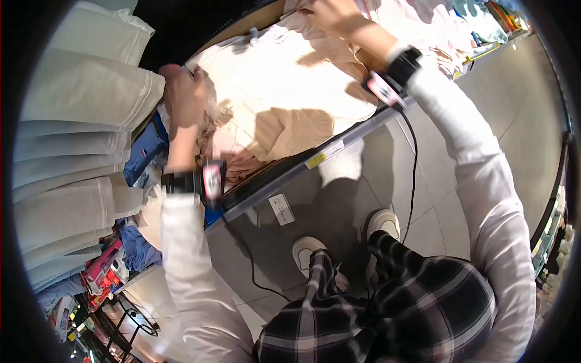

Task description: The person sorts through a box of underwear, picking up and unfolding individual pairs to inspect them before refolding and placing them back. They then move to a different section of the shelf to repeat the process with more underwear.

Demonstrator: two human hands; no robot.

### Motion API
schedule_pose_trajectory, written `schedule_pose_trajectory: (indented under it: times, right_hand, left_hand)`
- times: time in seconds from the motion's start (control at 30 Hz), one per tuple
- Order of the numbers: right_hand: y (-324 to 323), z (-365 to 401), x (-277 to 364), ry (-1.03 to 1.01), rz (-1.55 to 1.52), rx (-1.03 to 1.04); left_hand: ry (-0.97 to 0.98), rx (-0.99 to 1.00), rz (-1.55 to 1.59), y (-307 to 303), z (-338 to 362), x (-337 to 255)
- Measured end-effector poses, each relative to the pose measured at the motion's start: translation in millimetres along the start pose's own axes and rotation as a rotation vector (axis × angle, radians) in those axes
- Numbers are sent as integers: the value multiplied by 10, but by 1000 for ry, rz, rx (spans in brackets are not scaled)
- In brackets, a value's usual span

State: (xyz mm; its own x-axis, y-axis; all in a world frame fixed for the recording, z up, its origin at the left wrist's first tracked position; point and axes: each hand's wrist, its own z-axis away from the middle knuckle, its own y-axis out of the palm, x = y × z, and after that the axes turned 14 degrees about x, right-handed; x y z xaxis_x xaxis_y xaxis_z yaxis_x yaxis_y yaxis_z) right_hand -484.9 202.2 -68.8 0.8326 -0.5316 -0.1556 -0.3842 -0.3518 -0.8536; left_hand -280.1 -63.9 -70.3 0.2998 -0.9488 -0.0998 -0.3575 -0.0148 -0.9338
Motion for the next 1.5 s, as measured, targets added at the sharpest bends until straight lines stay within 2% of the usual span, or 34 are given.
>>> schedule_pose_trajectory:
  times: [0.03,0.1,0.17,0.23,0.27,0.33,0.47,0.5,0.53,0.57,0.6,0.63,0.67,0.73,0.83,0.9,0.97,1.03,1.17,1.27,1.3,1.37,1.4,1.43,1.5]
  right_hand:
    - [5,35,-46,130,-139,9]
    - [-981,478,257,309,-470,437]
    - [-1624,701,558,484,-528,860]
    - [-1711,997,680,509,-723,924]
    - [-1682,1112,735,510,-725,929]
    - [-1622,1274,829,434,-865,600]
    - [-1626,1363,877,338,-840,644]
    - [-1596,1382,901,337,-840,641]
    - [-1560,1394,930,233,-723,499]
    - [-1520,1405,951,130,-605,358]
    - [-1466,1425,944,130,-605,358]
    - [-1399,1448,909,31,-551,351]
    - [-1326,1475,876,-69,-499,342]
    - [-1230,1558,821,-73,-518,311]
    - [-1216,1616,793,-50,-551,270]
    - [-1273,1564,803,-32,-565,265]
    - [-1409,1493,836,11,-527,364]
    - [-1437,1489,825,-11,-543,363]
    - [-1575,1523,798,10,-588,348]
    - [-1790,1572,783,1,-632,371]
    - [-1822,1596,789,1,-632,372]
    - [-1852,1623,802,0,-694,549]
    - [-1844,1599,801,1,-705,647]
    - [-1815,1555,779,-2,-704,646]
    - [-1686,1414,669,21,-934,556]
  left_hand:
    - [-102,153,168,-253,204,-232]
    - [-278,558,687,-1015,705,-896]
    - [-227,760,693,-956,1077,-963]
    - [-160,742,795,-973,1324,-1126]
    - [-163,746,797,-970,1363,-1175]
    - [-170,741,748,-994,1395,-1247]
    - [-171,697,790,-972,1454,-1317]
    - [-63,586,708,-950,1493,-1328]
    - [43,474,623,-913,1522,-1324]
    - [43,473,622,-848,1541,-1293]
    - [148,393,527,-774,1556,-1255]
    - [251,310,432,-712,1572,-1230]
    - [248,308,430,-654,1602,-1214]
    - [172,255,522,-613,1633,-1225]
    - [128,282,580,-620,1654,-1247]
    - [116,267,535,-690,1620,-1249]
    - [112,253,489,-779,1563,-1257]
    - [277,6,203,-847,1502,-1257]
    - [393,-4,175,-953,1557,-1251]
    - [469,171,175,-1165,1628,-1322]
    - [468,171,176,-1166,1629,-1322]
    - [565,396,286,-1161,1619,-1318]
    - [565,395,284,-1168,1596,-1303]
    - [532,457,352,-1180,1549,-1273]
    - [468,582,486,-1198,1387,-1186]
